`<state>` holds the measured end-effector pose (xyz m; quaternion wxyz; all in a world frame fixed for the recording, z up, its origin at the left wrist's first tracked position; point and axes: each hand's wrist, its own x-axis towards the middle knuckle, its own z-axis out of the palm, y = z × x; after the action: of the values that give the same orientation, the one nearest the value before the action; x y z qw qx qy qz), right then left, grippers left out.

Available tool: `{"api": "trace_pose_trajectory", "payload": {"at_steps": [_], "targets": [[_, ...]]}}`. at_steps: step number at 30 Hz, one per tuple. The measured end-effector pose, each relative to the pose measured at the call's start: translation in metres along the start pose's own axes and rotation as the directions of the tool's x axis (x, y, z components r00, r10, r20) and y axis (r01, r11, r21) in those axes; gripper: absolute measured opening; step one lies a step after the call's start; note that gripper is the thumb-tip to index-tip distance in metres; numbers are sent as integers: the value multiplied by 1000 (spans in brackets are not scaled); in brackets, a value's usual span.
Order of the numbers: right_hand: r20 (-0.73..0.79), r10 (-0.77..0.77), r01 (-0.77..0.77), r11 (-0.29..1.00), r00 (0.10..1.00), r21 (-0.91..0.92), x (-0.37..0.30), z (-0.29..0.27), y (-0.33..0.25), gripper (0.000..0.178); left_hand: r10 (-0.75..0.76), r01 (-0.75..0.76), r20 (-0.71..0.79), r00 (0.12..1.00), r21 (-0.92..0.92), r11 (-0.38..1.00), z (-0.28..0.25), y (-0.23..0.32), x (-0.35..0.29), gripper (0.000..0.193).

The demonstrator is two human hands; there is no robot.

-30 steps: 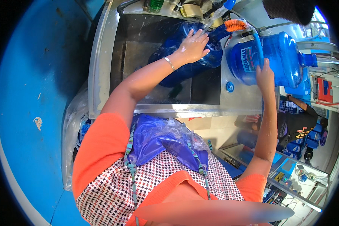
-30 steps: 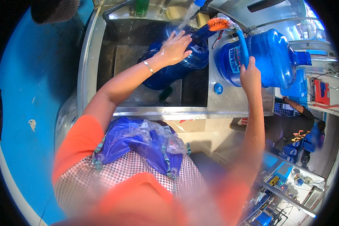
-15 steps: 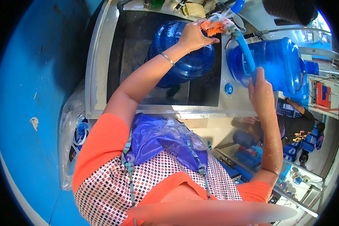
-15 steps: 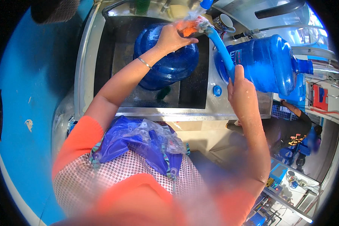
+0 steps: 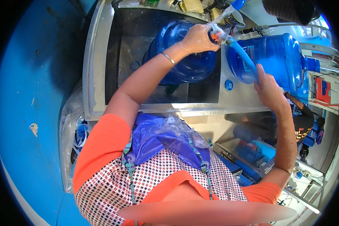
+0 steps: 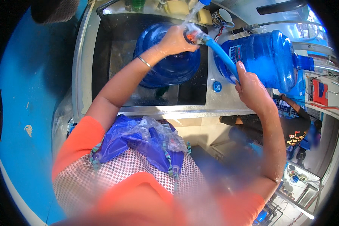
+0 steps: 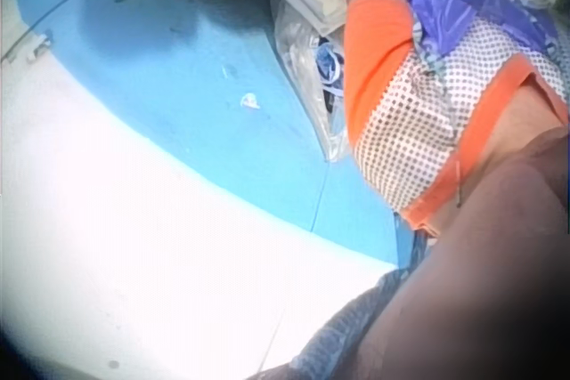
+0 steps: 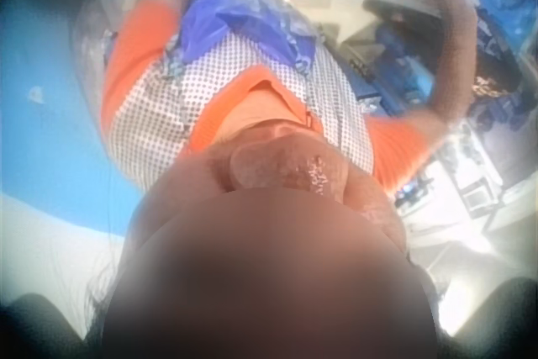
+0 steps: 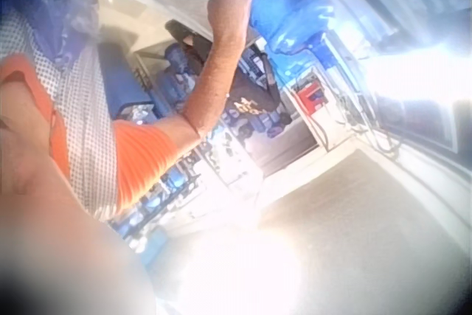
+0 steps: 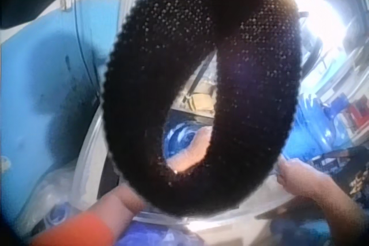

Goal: The person scrubs the exterior of a large blue water jug with a soapy sponge, rinses it with a hose, and fills the jug with water. They then place the filled jug on a counter.

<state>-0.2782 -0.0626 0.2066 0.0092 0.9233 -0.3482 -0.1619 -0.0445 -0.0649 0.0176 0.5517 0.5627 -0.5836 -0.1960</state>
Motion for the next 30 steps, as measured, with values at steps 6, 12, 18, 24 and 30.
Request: {"api": "trace_pose_trajectory", "payload": {"at_steps": [6, 12, 18, 24, 30], "targets": [[92, -68, 78, 991, 993, -106, 16, -41, 0, 43, 60, -62, -15, 998, -91, 994, 4, -7, -3, 40], [192, -92, 116, 987, 977, -115, 51, -51, -22, 32, 35, -15, -401, 915, 52, 999, 29, 4, -16, 38], [142, -230, 270, 846, 963, -460, 86, -19, -50, 25, 142, -143, -29, 989, -52, 988, 40, 7, -24, 46], [-418, -619, 419, 772, 665, -477, 88, 6, -55, 23, 79, -87, -187, 979, -35, 996, 21, -18, -4, 51], [-308, 208, 98, 663, 928, 743, 109, 25, -47, 31, 75, -75, -202, 977, 4, 997, -3, -31, 3, 64]]}}
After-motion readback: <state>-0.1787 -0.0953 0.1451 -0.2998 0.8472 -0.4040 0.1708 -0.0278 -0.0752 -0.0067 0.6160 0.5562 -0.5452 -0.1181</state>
